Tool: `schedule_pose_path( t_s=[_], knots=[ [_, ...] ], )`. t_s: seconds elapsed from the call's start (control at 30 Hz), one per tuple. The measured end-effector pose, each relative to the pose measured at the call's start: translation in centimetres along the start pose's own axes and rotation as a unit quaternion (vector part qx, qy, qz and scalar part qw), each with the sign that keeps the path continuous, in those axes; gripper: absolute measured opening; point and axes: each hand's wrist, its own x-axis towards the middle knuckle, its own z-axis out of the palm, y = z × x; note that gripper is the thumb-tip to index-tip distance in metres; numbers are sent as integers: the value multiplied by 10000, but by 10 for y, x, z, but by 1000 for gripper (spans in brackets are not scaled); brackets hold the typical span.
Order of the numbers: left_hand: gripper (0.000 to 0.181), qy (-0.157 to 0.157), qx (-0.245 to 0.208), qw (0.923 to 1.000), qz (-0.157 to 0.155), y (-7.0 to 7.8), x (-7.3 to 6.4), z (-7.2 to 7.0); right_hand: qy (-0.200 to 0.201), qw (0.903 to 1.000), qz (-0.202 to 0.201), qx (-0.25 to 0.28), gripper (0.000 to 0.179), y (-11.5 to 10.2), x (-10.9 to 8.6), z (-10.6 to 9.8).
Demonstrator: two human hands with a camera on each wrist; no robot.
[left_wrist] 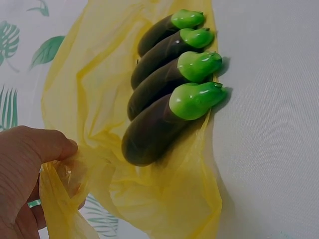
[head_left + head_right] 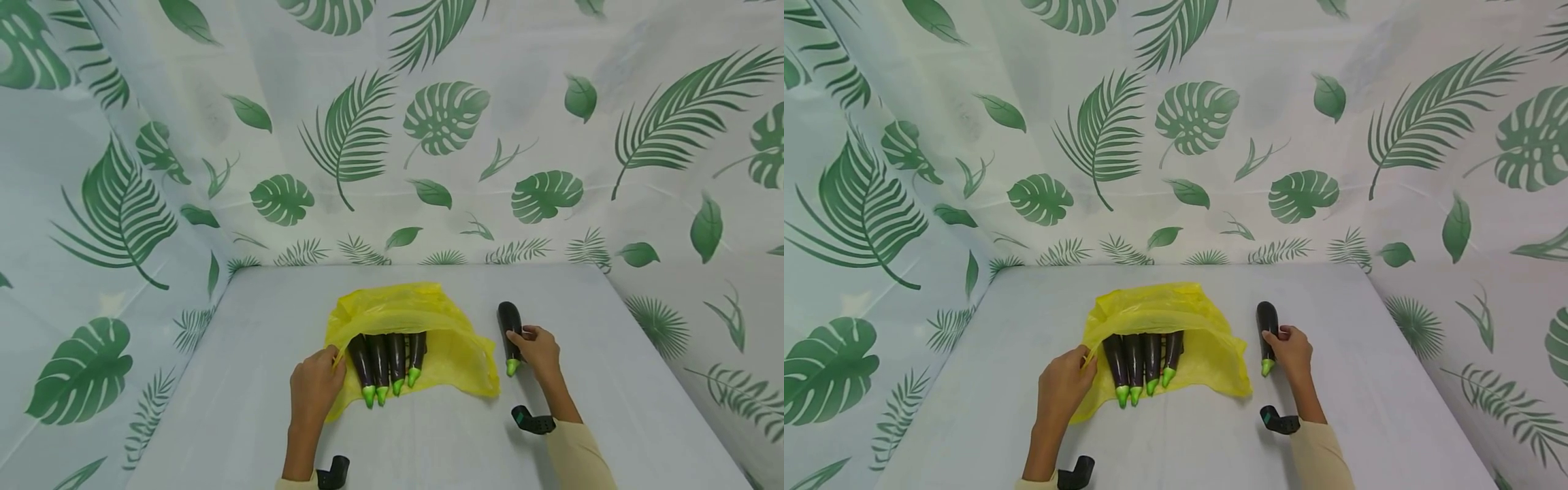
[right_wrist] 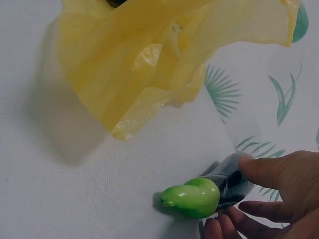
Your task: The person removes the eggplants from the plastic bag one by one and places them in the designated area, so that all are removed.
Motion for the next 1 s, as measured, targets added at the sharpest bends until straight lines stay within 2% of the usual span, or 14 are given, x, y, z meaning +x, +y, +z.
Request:
schedule_pose_path(
  t_s=[0.17, 0.43, 0.73, 1.0],
  knots=[
    [24, -30, 45, 10000, -31, 0, 1, 0, -38, 9999, -86, 37, 65, -1, -3, 0],
    [26, 9, 13, 10000, -35, 0, 0, 0, 31, 9997, -248, -78, 57, -2, -4, 1],
    [26, 72, -5, 10000, -1, 0, -2, -1, 232, 9994, -191, -175, 54, 0, -1, 2],
    [26, 81, 21, 10000, 9, -1, -1, 0, 113, 9998, -138, -125, 57, -2, 0, 0]
  ],
)
